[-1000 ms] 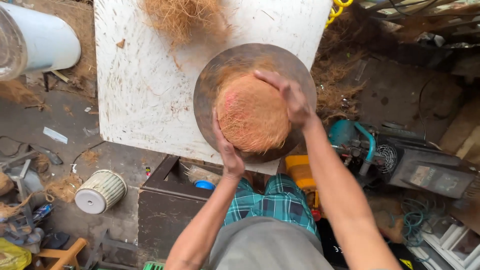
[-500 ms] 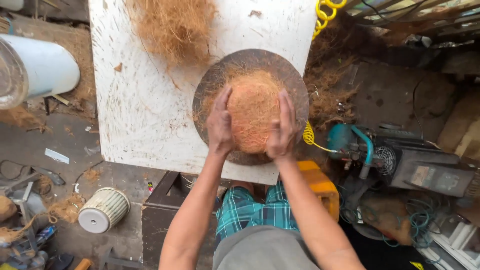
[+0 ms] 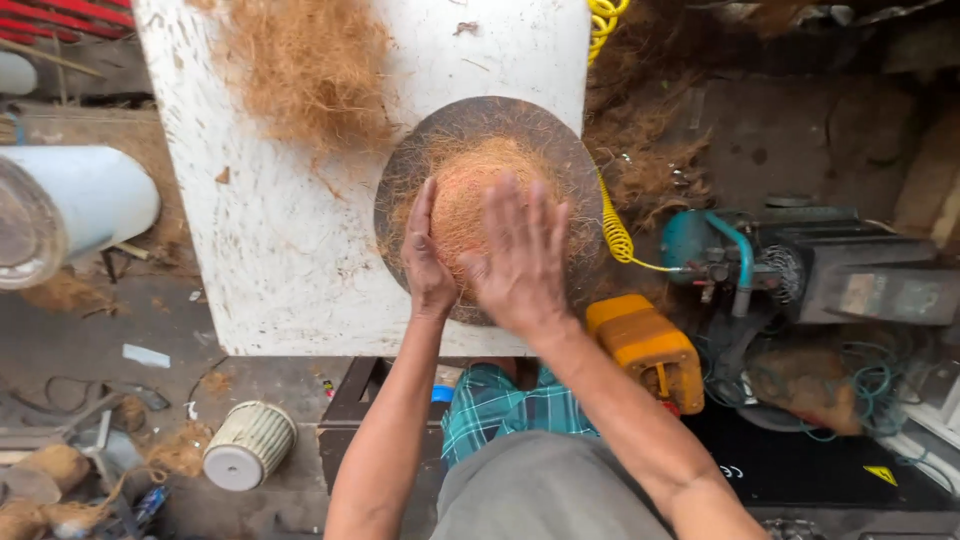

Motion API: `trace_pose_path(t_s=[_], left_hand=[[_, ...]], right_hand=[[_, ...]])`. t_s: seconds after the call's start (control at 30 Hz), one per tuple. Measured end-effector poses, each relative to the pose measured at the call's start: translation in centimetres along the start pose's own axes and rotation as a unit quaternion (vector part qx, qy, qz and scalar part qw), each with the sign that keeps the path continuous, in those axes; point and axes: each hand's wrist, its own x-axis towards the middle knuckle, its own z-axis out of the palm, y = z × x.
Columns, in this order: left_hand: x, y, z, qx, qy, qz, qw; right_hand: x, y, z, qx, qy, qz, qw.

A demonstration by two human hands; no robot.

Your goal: The person shapes a straw hat on a wooden form, pressing and smoothing the crown and brim. They repeatedly pick up loose straw fibers and press them onto the hat surface to build up the weave.

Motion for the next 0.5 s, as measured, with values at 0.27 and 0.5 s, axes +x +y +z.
trace_pose_path(t_s=[0.27, 0.5], left_hand=[[-0.7, -1.9, -1.9, -0.077, -0.011, -0.056, 0.995], [-2.0, 1.2, 0.3, -0.133, 0.01, -0.152, 0.979]], right_hand=[[-2.5, 1.1, -1.7, 0.19, 0.028, 0.011, 0.981], [-1.5, 8.8, 0.1, 0.553, -0.013, 0.209, 0.806]])
